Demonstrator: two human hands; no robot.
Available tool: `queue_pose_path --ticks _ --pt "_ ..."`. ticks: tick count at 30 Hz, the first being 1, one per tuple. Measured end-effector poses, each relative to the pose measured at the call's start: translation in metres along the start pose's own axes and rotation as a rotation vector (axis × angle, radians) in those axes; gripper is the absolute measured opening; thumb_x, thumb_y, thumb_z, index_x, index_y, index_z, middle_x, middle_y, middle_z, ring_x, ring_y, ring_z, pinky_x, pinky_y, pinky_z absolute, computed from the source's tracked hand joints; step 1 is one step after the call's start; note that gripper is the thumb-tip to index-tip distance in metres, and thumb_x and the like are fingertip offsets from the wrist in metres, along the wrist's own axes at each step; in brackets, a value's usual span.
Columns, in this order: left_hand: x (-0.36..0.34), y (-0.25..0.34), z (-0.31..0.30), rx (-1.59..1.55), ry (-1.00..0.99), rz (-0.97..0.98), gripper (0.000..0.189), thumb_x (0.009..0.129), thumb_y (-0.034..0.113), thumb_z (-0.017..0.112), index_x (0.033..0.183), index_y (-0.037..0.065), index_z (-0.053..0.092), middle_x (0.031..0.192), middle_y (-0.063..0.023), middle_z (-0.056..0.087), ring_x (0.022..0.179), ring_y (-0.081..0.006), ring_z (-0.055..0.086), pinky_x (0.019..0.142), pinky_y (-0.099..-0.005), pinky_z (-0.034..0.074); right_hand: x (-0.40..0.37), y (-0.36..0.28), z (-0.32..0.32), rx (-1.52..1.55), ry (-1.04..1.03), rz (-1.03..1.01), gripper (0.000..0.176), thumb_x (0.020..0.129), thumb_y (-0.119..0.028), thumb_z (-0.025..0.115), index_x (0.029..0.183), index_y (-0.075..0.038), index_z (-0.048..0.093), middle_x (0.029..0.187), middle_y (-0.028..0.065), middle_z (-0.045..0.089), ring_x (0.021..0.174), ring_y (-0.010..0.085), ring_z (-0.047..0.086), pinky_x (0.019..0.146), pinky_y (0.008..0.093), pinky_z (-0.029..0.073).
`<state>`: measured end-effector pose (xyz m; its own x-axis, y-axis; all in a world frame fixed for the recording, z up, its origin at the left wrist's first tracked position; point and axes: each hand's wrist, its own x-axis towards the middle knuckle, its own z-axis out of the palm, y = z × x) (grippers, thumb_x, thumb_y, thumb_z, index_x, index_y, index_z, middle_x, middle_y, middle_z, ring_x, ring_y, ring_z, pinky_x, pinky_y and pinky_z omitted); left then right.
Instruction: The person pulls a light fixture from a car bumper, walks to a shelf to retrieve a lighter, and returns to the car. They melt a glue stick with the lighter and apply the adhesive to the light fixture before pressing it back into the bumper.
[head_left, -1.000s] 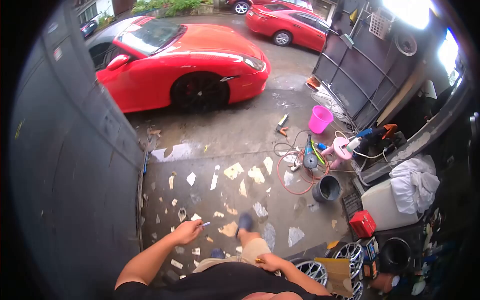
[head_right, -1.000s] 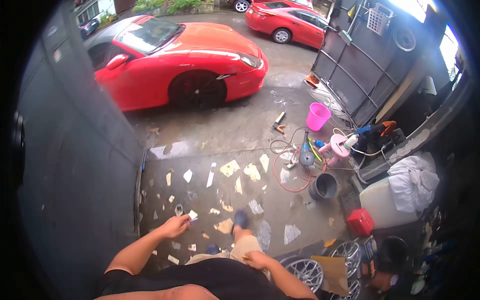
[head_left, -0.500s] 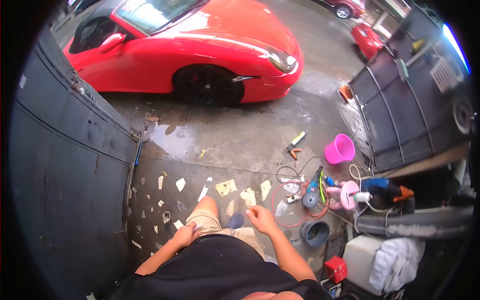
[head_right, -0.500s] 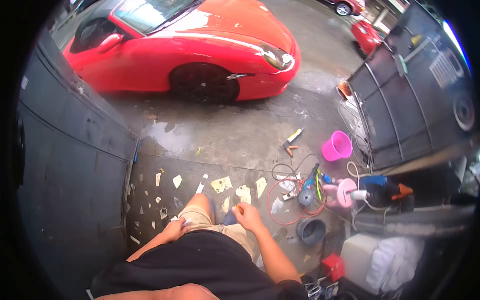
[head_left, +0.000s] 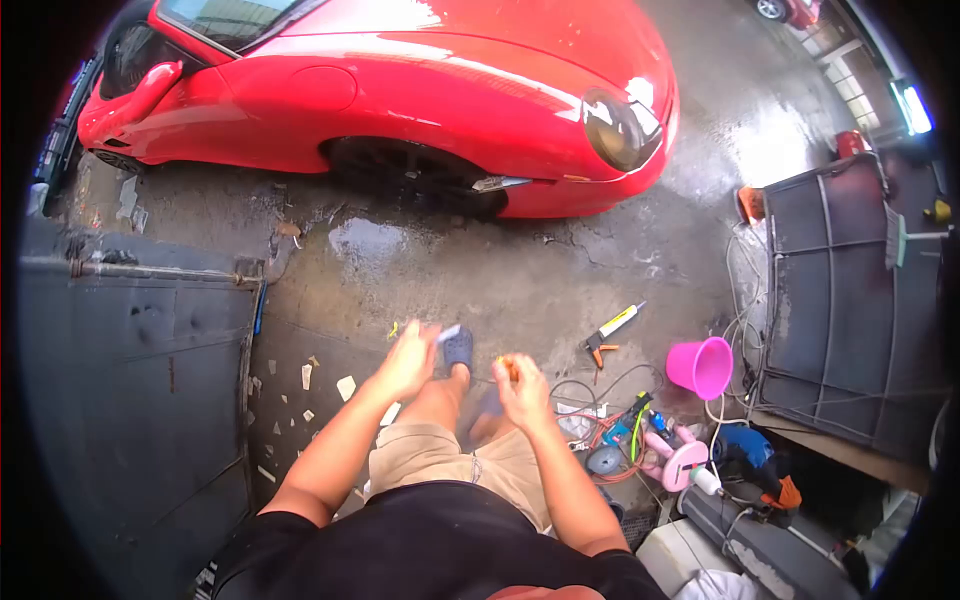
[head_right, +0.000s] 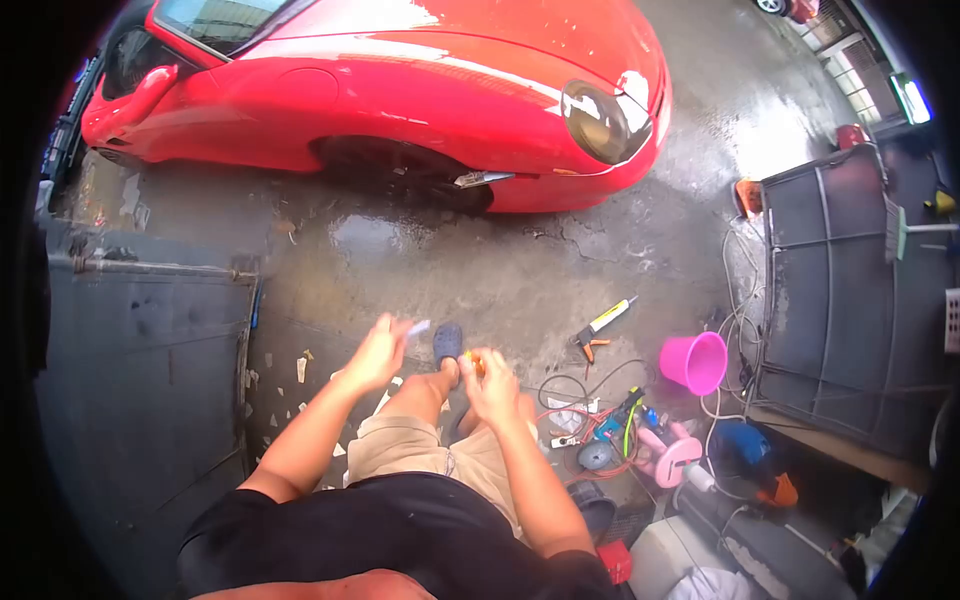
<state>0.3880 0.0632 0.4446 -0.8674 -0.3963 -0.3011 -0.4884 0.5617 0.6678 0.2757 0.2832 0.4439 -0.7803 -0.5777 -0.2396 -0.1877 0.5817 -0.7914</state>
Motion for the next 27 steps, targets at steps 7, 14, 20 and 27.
queue_pose_path --ticks 7,14,20,27 --pt "0.225 0.049 -0.032 -0.147 0.267 -0.002 0.019 0.087 0.004 0.074 0.105 0.001 0.068 0.092 -0.013 0.066 0.079 -0.0276 0.069 0.069 -0.0381 0.056 0.227 0.045 -0.019 -0.021 0.028 -0.049 0.036 0.092 -0.037 0.075 0.089 -0.002 0.07 0.084 0.0167 0.069 0.073 0.0356 0.069 0.067 0.0423 0.054" --pt "0.408 -0.061 0.068 -0.099 0.775 0.36 0.016 0.086 0.001 0.075 0.101 0.002 0.069 0.094 -0.0117 0.067 0.072 -0.0204 0.067 0.058 -0.0333 0.055 0.407 0.157 0.055 0.143 0.071 -0.215 0.026 0.089 -0.023 0.078 0.093 0.001 0.068 0.082 0.0151 0.068 0.069 0.0285 0.069 0.066 0.0366 0.055" --pt "0.447 -0.132 0.114 0.061 0.916 0.524 0.025 0.075 -0.002 0.081 0.097 0.002 0.072 0.088 -0.0118 0.066 0.068 -0.0224 0.066 0.056 -0.0317 0.056 0.476 0.198 0.101 0.208 0.014 -0.494 0.023 0.087 -0.014 0.077 0.094 0.006 0.067 0.078 0.0126 0.064 0.06 0.0197 0.064 0.055 0.0285 0.051" --pt "0.375 -0.123 0.127 0.087 0.945 0.178 0.023 0.066 -0.002 0.076 0.087 0.003 0.07 0.081 -0.0094 0.064 0.064 -0.0219 0.065 0.055 -0.032 0.054 0.491 0.206 0.135 0.377 -0.211 -0.722 0.024 0.088 -0.012 0.077 0.1 0.007 0.069 0.08 0.0109 0.065 0.065 0.0175 0.062 0.06 0.0274 0.051"
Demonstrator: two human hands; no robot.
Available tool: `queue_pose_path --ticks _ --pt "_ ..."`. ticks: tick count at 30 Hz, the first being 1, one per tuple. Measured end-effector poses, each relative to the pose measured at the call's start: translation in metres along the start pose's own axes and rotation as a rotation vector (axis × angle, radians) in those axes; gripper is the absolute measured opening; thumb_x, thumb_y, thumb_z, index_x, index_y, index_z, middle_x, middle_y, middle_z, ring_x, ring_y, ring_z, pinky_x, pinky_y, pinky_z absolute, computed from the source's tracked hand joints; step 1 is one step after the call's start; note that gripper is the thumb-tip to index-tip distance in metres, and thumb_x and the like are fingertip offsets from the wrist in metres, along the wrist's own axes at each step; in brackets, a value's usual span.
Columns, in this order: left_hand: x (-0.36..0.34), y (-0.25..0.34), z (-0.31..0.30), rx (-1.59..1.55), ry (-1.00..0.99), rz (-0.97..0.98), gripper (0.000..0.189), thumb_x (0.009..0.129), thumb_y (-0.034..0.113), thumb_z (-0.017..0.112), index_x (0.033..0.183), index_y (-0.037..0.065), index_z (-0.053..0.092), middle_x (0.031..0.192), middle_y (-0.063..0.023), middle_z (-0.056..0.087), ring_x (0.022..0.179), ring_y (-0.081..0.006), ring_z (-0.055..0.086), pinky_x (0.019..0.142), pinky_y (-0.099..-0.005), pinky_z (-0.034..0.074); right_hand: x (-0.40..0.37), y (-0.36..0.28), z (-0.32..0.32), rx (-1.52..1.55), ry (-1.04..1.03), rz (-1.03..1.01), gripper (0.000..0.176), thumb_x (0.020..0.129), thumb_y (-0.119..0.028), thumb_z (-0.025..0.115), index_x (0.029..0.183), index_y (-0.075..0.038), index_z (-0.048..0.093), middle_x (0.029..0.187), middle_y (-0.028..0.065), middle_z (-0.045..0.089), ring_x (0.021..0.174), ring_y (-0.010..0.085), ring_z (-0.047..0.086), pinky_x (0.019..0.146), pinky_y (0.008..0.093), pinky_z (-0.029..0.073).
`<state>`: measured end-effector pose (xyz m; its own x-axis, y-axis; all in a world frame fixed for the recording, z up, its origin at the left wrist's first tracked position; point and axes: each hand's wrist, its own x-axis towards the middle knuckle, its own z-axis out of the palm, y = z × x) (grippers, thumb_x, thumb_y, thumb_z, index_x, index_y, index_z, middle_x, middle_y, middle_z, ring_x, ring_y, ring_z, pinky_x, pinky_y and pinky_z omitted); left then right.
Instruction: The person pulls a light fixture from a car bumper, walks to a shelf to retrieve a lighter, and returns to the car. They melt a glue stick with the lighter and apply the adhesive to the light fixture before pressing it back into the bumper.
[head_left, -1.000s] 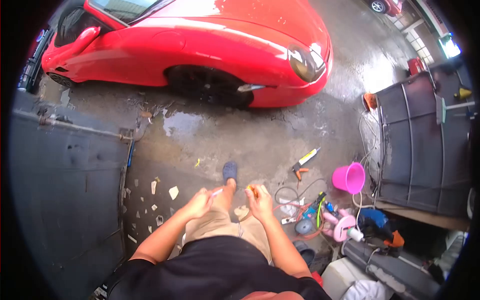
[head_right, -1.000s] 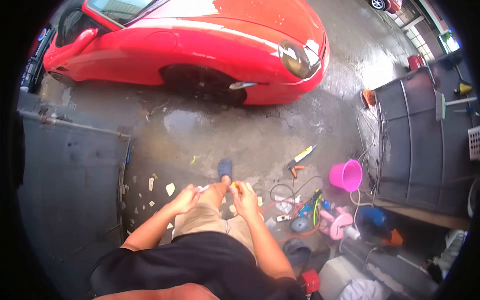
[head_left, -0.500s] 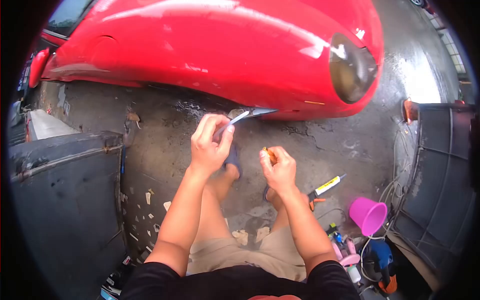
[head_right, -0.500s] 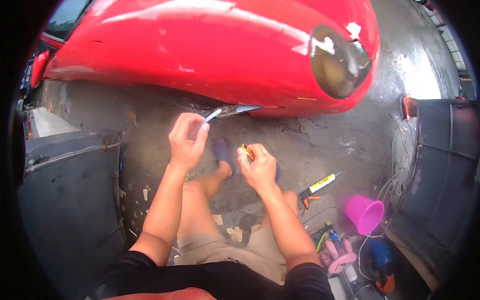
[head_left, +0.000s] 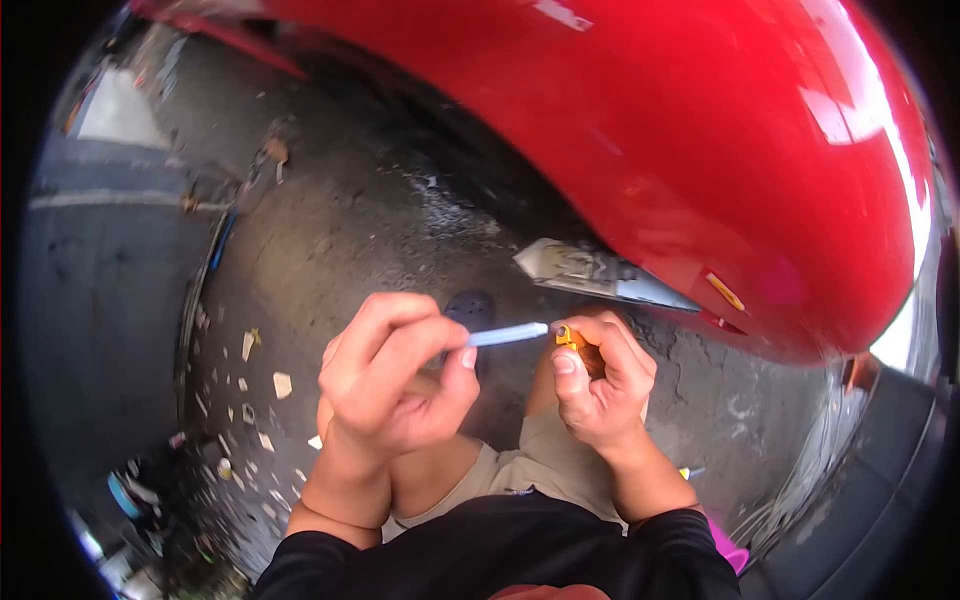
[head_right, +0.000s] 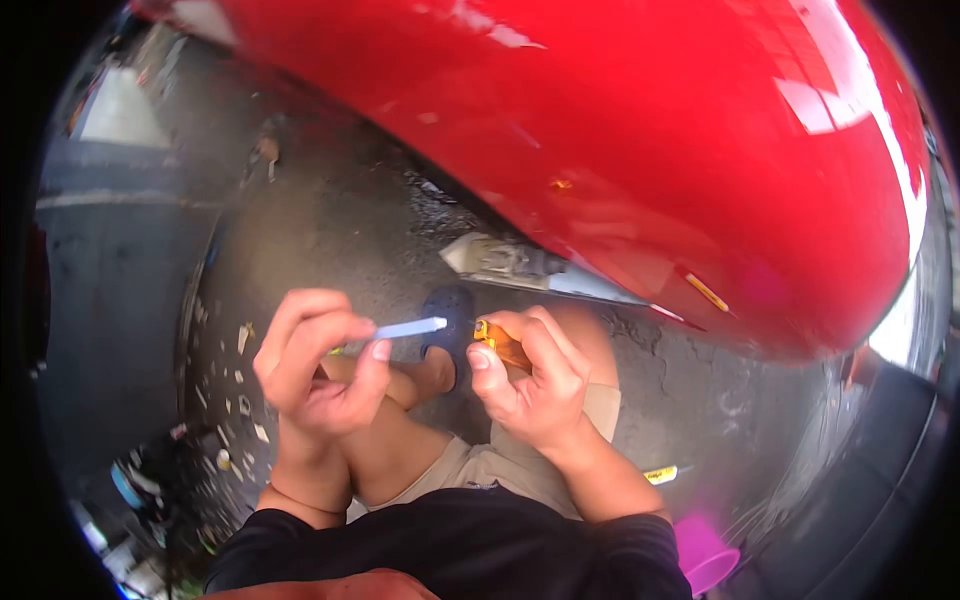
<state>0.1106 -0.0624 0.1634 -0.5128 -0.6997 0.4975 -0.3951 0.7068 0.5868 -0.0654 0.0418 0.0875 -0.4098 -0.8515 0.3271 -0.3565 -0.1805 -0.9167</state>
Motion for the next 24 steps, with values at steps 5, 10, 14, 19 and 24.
queue_pose_path --ticks 5,10,14,19,24 --pt "-0.016 -0.013 -0.021 0.079 -0.022 -0.11 0.019 0.065 -0.003 0.068 0.083 0.002 0.066 0.08 -0.01 0.063 0.066 -0.0236 0.066 0.057 -0.0323 0.054 -0.013 -0.008 0.031 0.331 -0.172 0.214 0.019 0.092 -0.008 0.073 0.103 0.007 0.068 0.085 0.0102 0.066 0.073 0.0132 0.062 0.066 0.0255 0.051" --pt "-0.028 -0.007 -0.036 0.149 -0.032 -0.209 0.019 0.066 -0.003 0.067 0.084 0.002 0.065 0.08 -0.0097 0.063 0.068 -0.0242 0.066 0.058 -0.0327 0.055 -0.011 0.003 0.068 0.446 -0.179 0.134 0.019 0.093 -0.008 0.073 0.103 0.007 0.067 0.083 0.0081 0.063 0.07 0.0111 0.058 0.062 0.0247 0.047" --pt "-0.029 0.0 -0.037 0.124 -0.019 -0.307 0.018 0.067 -0.002 0.066 0.085 0.002 0.064 0.081 -0.0103 0.062 0.068 -0.0248 0.066 0.056 -0.0323 0.053 -0.006 -0.003 0.08 0.521 -0.127 0.149 0.019 0.095 -0.009 0.072 0.102 0.007 0.068 0.082 0.0058 0.061 0.07 0.0084 0.055 0.061 0.0235 0.044" --pt "-0.034 -0.017 -0.04 0.161 0.089 -0.205 0.02 0.071 -0.001 0.066 0.09 0.004 0.066 0.087 -0.0095 0.063 0.078 -0.0268 0.065 0.071 -0.0371 0.051 0.0 -0.013 0.081 0.51 -0.099 0.151 0.02 0.096 -0.009 0.072 0.103 0.008 0.068 0.082 0.0042 0.061 0.071 0.0069 0.054 0.063 0.0226 0.044" --pt "-0.027 -0.009 -0.053 0.573 0.149 -0.167 0.016 0.078 0.004 0.07 0.094 0.006 0.068 0.093 -0.0103 0.065 0.095 -0.0269 0.064 0.092 -0.0406 0.039 0.001 -0.006 0.095 0.47 -0.173 0.114 0.019 0.095 -0.008 0.072 0.103 0.009 0.068 0.083 0.004 0.062 0.071 0.0064 0.055 0.063 0.0224 0.045"
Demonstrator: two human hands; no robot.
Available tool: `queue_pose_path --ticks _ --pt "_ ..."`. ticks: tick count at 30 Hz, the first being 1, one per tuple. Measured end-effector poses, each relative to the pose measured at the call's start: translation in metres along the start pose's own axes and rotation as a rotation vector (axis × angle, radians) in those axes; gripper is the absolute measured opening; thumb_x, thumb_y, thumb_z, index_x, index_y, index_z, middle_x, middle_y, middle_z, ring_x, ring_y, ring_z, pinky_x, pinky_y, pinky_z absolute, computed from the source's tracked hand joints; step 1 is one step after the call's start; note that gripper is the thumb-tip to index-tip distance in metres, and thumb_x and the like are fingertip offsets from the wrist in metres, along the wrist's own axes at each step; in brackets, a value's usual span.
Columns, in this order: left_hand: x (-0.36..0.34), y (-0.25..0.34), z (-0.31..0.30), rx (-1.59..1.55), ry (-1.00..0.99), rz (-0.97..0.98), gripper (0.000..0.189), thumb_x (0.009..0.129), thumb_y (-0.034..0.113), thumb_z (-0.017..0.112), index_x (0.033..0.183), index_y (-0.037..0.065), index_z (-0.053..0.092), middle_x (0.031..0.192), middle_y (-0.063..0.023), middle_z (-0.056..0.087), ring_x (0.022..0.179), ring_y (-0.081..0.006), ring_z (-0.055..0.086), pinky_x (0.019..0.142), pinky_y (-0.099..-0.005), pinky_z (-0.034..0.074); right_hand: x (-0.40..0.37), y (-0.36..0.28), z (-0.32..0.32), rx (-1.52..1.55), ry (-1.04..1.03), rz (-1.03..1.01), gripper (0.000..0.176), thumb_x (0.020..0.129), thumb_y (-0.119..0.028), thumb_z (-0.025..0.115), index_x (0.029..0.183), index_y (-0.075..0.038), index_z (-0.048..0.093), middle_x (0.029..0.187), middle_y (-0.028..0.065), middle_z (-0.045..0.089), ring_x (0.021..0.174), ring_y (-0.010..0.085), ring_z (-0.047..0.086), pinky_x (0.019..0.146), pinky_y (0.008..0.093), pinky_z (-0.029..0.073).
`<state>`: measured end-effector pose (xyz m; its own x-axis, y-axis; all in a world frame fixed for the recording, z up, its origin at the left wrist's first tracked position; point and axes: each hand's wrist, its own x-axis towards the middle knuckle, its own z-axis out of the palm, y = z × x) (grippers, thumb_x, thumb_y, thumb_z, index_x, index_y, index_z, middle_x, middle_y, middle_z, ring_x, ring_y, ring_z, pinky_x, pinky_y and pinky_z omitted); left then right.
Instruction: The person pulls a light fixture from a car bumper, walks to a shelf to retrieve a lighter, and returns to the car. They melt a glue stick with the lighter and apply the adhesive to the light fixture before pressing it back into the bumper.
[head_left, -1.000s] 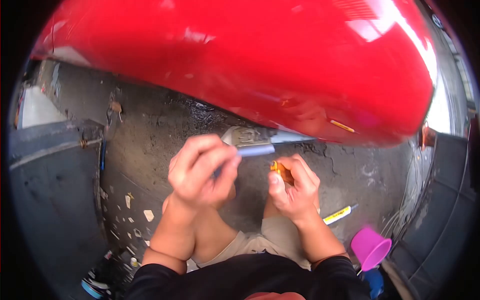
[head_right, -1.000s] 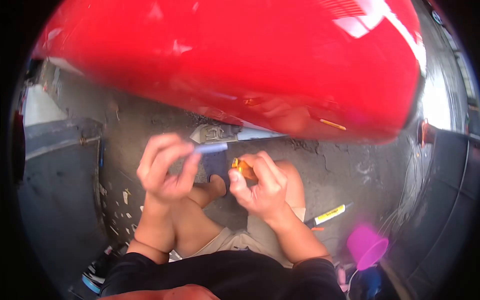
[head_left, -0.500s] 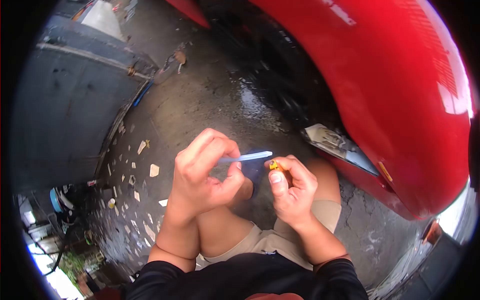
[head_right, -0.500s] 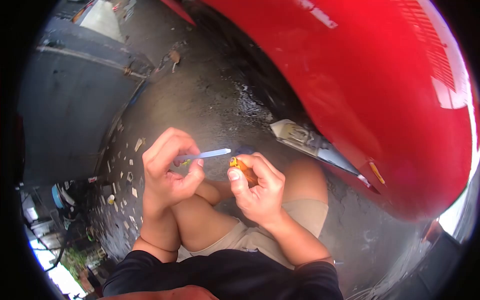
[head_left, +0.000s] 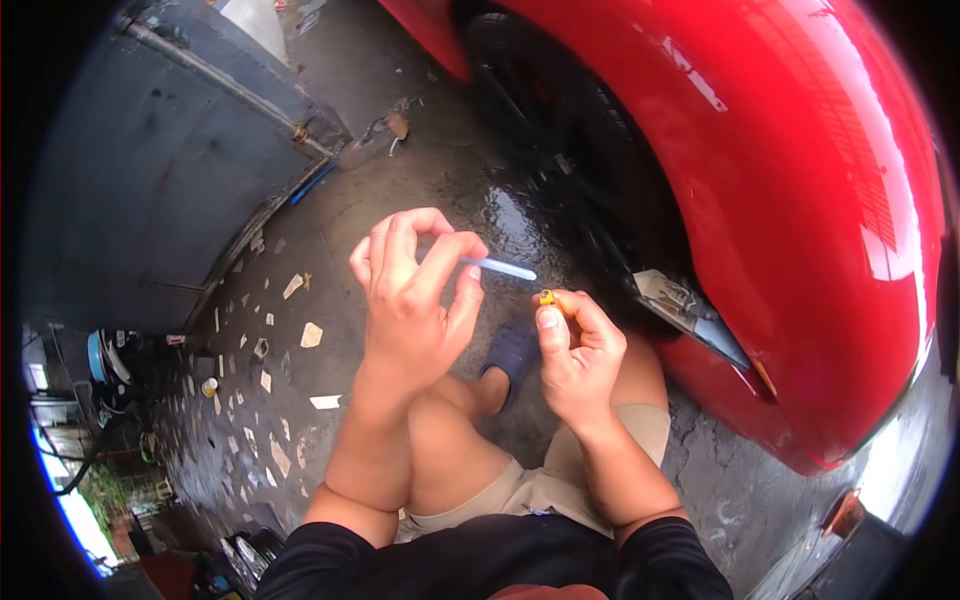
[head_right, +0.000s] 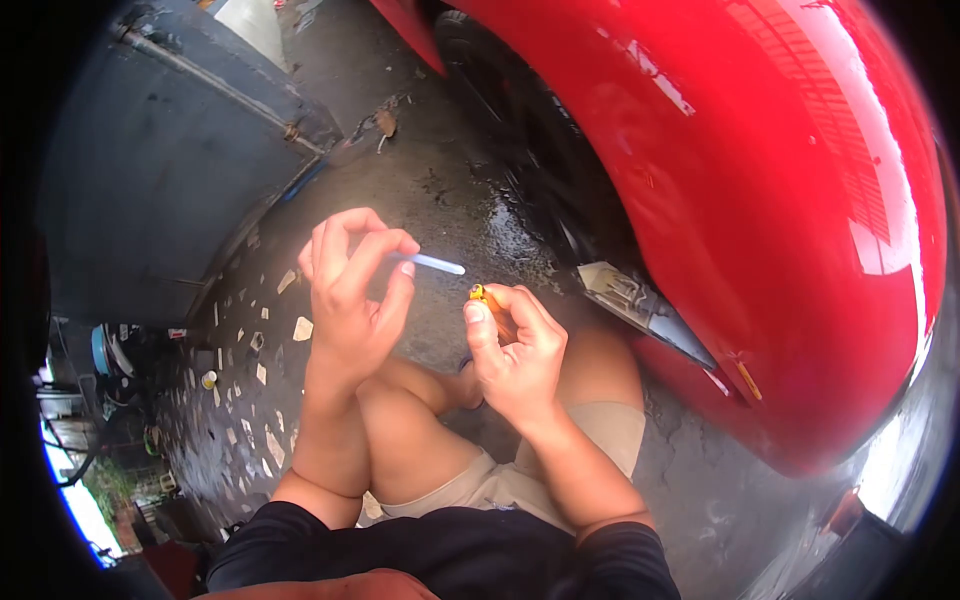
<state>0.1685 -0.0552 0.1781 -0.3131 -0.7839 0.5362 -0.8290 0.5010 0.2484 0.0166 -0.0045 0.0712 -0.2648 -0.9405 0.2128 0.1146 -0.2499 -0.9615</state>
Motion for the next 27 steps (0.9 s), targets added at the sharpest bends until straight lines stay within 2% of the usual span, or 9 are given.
queue_pose_path --ticks 2,8,14,20,27 --pt "-0.004 -0.002 0.001 0.052 0.042 -0.044 0.014 0.08 0.008 0.072 0.094 0.011 0.069 0.096 -0.0067 0.067 0.099 -0.0228 0.064 0.097 -0.0437 0.034 0.001 0.0 0.005 0.025 -0.004 0.013 0.018 0.096 -0.007 0.072 0.103 0.008 0.068 0.083 0.0042 0.062 0.071 0.0063 0.055 0.063 0.0224 0.045" --pt "-0.013 -0.01 0.011 -0.129 -0.146 -0.041 0.014 0.084 0.004 0.072 0.098 0.006 0.07 0.097 -0.0078 0.071 0.093 -0.0263 0.068 0.087 -0.0379 0.043 0.002 0.018 0.01 0.093 0.034 0.036 0.016 0.096 -0.006 0.071 0.103 0.008 0.068 0.084 0.0043 0.063 0.074 0.0057 0.057 0.065 0.022 0.047" --pt "-0.01 -0.013 0.018 -0.102 -0.175 -0.066 0.016 0.083 0.001 0.071 0.099 0.004 0.07 0.096 -0.0102 0.07 0.084 -0.0264 0.069 0.083 -0.0362 0.046 0.006 0.031 0.009 0.135 0.082 0.109 0.017 0.096 -0.007 0.073 0.103 0.008 0.068 0.086 0.004 0.064 0.075 0.0053 0.057 0.067 0.0218 0.048" --pt "-0.006 -0.012 0.027 -0.131 -0.161 -0.049 0.017 0.081 -0.002 0.071 0.098 0.003 0.07 0.095 -0.0102 0.07 0.082 -0.0254 0.068 0.074 -0.0343 0.051 0.01 0.038 0.009 0.153 0.082 0.152 0.017 0.096 -0.007 0.073 0.104 0.008 0.069 0.087 0.005 0.065 0.077 0.0056 0.059 0.068 0.0224 0.049" --pt "-0.002 -0.006 0.03 -0.117 -0.179 -0.045 0.017 0.081 -0.001 0.072 0.097 0.004 0.07 0.094 -0.0098 0.07 0.08 -0.0247 0.066 0.073 -0.0344 0.05 0.011 0.041 0.004 0.127 0.082 0.173 0.019 0.096 -0.009 0.074 0.104 0.007 0.069 0.086 0.0064 0.065 0.076 0.0063 0.06 0.068 0.0231 0.05"
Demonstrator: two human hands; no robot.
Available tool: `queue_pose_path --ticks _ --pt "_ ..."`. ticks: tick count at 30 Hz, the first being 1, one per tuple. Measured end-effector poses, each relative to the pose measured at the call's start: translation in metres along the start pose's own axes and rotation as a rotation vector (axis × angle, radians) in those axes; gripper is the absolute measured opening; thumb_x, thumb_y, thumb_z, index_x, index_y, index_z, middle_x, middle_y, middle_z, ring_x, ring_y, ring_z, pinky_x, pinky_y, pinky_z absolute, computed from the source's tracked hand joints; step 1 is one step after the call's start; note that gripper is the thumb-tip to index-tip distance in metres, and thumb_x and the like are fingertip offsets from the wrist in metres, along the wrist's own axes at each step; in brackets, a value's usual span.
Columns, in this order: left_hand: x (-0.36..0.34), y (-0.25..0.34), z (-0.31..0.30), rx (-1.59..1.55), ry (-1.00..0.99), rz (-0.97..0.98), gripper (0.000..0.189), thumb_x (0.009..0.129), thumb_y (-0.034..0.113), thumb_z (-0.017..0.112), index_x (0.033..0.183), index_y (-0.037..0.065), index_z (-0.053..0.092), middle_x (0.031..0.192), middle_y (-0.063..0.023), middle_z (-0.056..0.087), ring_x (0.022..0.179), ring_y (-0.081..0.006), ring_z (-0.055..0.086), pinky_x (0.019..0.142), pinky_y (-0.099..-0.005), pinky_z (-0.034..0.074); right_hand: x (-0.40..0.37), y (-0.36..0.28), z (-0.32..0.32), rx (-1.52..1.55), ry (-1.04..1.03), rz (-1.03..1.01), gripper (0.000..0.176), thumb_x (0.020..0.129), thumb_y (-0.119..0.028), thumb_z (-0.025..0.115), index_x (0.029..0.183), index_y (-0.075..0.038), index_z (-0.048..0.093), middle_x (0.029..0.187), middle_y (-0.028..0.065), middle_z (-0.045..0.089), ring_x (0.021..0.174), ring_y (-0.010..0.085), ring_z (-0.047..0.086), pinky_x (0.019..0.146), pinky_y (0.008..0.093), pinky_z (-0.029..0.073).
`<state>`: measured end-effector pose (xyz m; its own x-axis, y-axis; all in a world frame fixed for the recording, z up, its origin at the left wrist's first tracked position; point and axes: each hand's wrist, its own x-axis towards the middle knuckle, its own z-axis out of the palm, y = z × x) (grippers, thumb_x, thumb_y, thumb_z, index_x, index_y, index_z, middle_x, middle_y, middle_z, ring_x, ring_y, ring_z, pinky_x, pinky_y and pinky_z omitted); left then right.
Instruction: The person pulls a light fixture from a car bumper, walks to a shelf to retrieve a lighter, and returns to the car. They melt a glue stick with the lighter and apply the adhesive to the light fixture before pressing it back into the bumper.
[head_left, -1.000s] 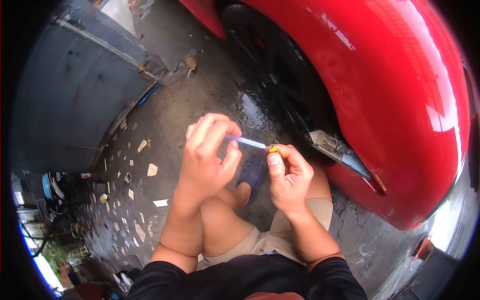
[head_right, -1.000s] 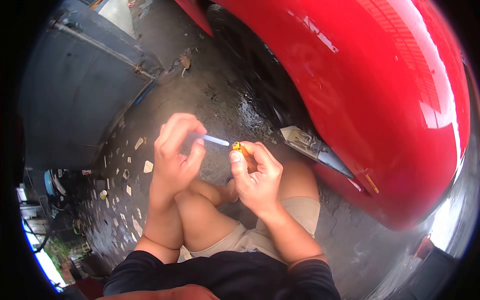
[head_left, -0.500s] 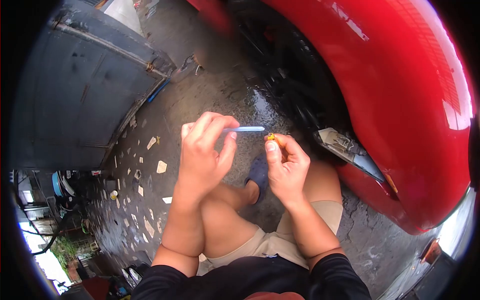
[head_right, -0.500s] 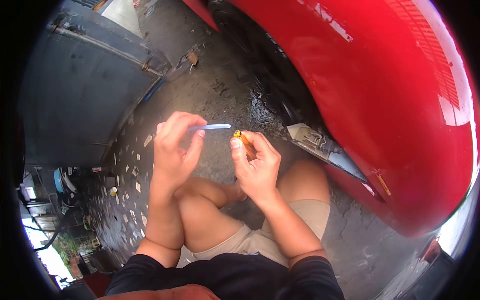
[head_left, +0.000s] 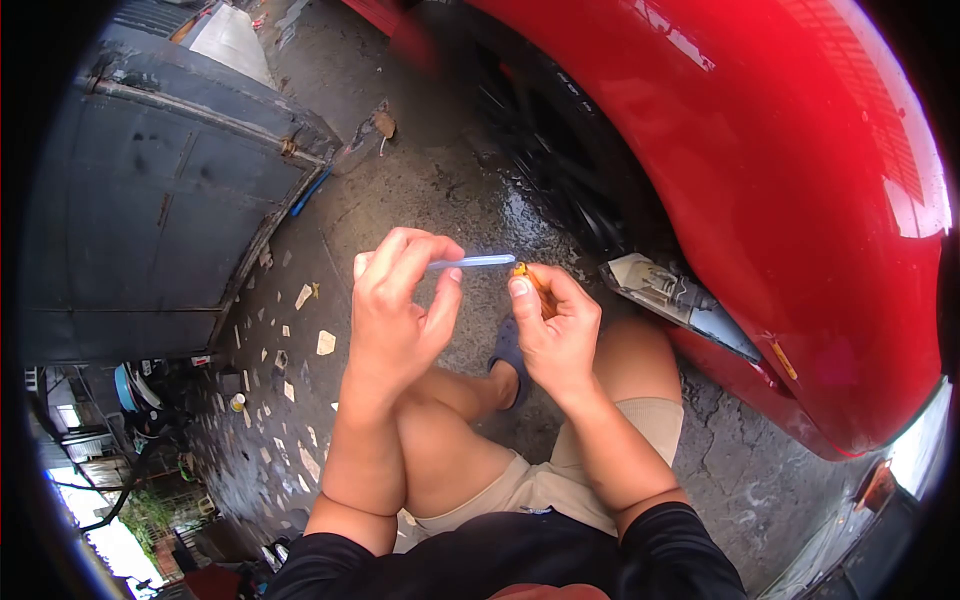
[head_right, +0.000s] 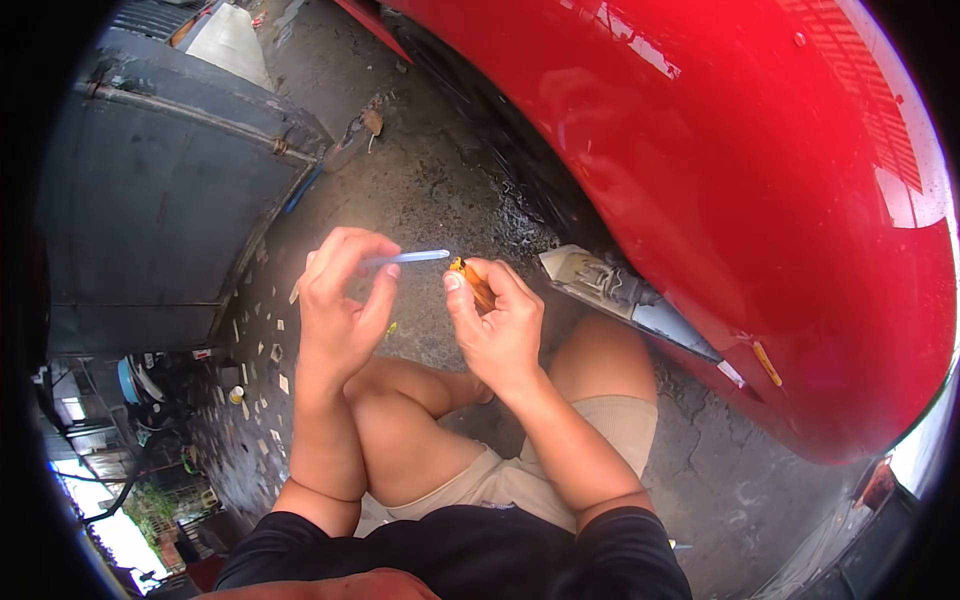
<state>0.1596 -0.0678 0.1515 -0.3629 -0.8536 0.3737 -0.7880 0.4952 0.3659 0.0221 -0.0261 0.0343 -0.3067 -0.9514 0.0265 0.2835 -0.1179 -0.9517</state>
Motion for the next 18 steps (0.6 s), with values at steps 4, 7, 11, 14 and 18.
queue_pose_path --ticks 4,7,11,14,18 --pt "-0.0006 0.0036 0.001 0.02 -0.007 -0.006 0.016 0.081 0.0 0.072 0.096 0.004 0.07 0.094 -0.0096 0.07 0.079 -0.0246 0.065 0.075 -0.0347 0.049 -0.0013 0.0009 -0.0047 -0.03 -0.005 0.001 0.019 0.095 -0.009 0.074 0.104 0.007 0.069 0.085 0.0066 0.065 0.076 0.0067 0.06 0.068 0.0236 0.05" --pt "-0.0011 0.005 0.002 0.024 -0.018 -0.02 0.016 0.081 0.0 0.072 0.096 0.004 0.07 0.093 -0.0098 0.07 0.079 -0.0247 0.065 0.074 -0.0346 0.049 -0.0016 0.0027 -0.0066 0.001 -0.003 -0.011 0.019 0.095 -0.009 0.075 0.104 0.006 0.069 0.085 0.0068 0.065 0.075 0.007 0.06 0.067 0.0239 0.05" --pt "-0.0051 0.0036 0.0045 -0.003 -0.025 -0.05 0.016 0.082 0.003 0.071 0.097 0.007 0.07 0.095 -0.0064 0.07 0.084 -0.026 0.067 0.077 -0.0359 0.042 -0.003 0.0034 -0.0081 -0.025 -0.008 -0.024 0.02 0.094 -0.01 0.075 0.104 0.006 0.069 0.084 0.0069 0.065 0.074 0.0074 0.059 0.066 0.0242 0.049" --pt "-0.0062 0.0051 0.0048 -0.012 -0.025 -0.062 0.015 0.082 0.003 0.072 0.097 0.006 0.071 0.094 -0.0065 0.07 0.076 -0.0244 0.064 0.074 -0.0349 0.044 -0.0035 0.0029 -0.0081 -0.029 -0.011 -0.037 0.019 0.095 -0.01 0.075 0.104 0.006 0.069 0.083 0.0066 0.064 0.073 0.0075 0.059 0.065 0.0245 0.049" --pt "-0.0066 0.0074 0.005 -0.008 -0.021 -0.053 0.015 0.082 0.002 0.072 0.096 0.004 0.071 0.092 -0.0082 0.071 0.073 -0.0236 0.063 0.07 -0.0342 0.047 -0.0044 0.0061 -0.0096 -0.026 -0.01 -0.045 0.02 0.095 -0.011 0.075 0.103 0.006 0.069 0.082 0.0067 0.064 0.071 0.0079 0.058 0.064 0.0247 0.049"
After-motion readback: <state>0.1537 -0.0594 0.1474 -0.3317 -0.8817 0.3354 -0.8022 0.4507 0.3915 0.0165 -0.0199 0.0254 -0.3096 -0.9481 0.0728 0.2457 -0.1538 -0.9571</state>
